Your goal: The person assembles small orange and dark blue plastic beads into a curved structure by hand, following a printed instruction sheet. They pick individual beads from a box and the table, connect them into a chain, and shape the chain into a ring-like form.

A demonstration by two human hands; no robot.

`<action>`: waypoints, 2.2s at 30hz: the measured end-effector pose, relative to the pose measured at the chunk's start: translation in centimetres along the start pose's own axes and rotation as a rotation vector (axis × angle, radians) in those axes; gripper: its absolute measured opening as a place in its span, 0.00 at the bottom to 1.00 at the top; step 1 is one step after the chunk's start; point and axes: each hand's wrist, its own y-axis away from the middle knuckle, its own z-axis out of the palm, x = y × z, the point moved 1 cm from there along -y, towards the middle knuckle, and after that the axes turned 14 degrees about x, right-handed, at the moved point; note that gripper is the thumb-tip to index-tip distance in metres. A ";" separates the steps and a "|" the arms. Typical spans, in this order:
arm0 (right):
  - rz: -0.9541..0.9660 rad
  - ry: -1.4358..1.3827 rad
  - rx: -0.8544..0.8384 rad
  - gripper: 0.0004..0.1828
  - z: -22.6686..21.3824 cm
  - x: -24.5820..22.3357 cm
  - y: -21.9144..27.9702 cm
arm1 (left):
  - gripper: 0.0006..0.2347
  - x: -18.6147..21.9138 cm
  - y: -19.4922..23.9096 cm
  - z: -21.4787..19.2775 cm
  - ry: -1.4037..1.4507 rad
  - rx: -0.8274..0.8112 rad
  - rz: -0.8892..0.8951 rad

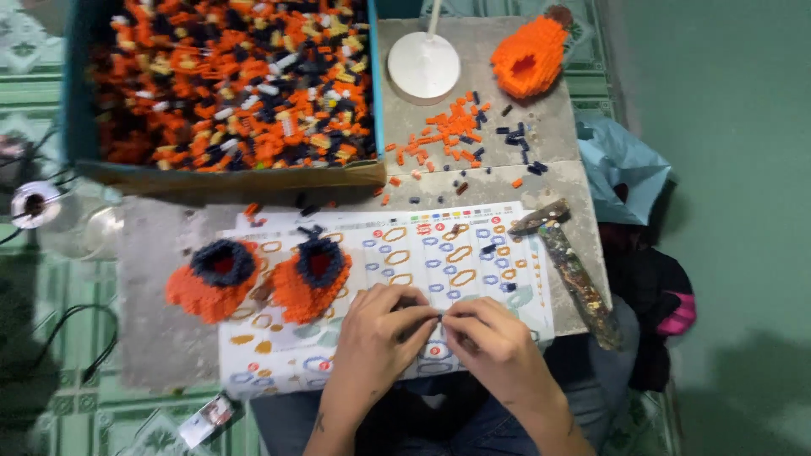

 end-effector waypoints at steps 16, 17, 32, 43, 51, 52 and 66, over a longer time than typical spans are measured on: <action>-0.040 0.107 0.007 0.12 0.4 -0.1 1.1 | 0.06 -0.5 0.9 0.2 0.028 0.077 0.117; -0.054 0.102 -0.005 0.12 0.3 -0.2 0.9 | 0.05 -0.6 1.0 0.3 0.023 0.079 0.114; 0.000 0.150 -0.071 0.10 -1.2 3.0 -2.7 | 0.05 0.1 0.6 0.1 -0.028 0.028 0.063; -0.221 0.395 -0.005 0.11 3.7 6.7 -12.5 | 0.08 0.2 0.3 -0.4 0.012 0.000 0.046; 0.010 0.100 0.027 0.17 -2.4 2.1 -9.7 | 0.11 -0.4 0.6 0.0 0.016 0.013 0.073; 0.016 0.100 0.026 0.17 -2.9 2.4 -8.1 | 0.11 -0.4 0.6 0.1 0.016 0.008 0.070; 0.069 -0.009 0.015 0.11 -4.2 2.6 2.1 | 0.07 -0.3 0.3 0.6 -0.086 -0.060 0.095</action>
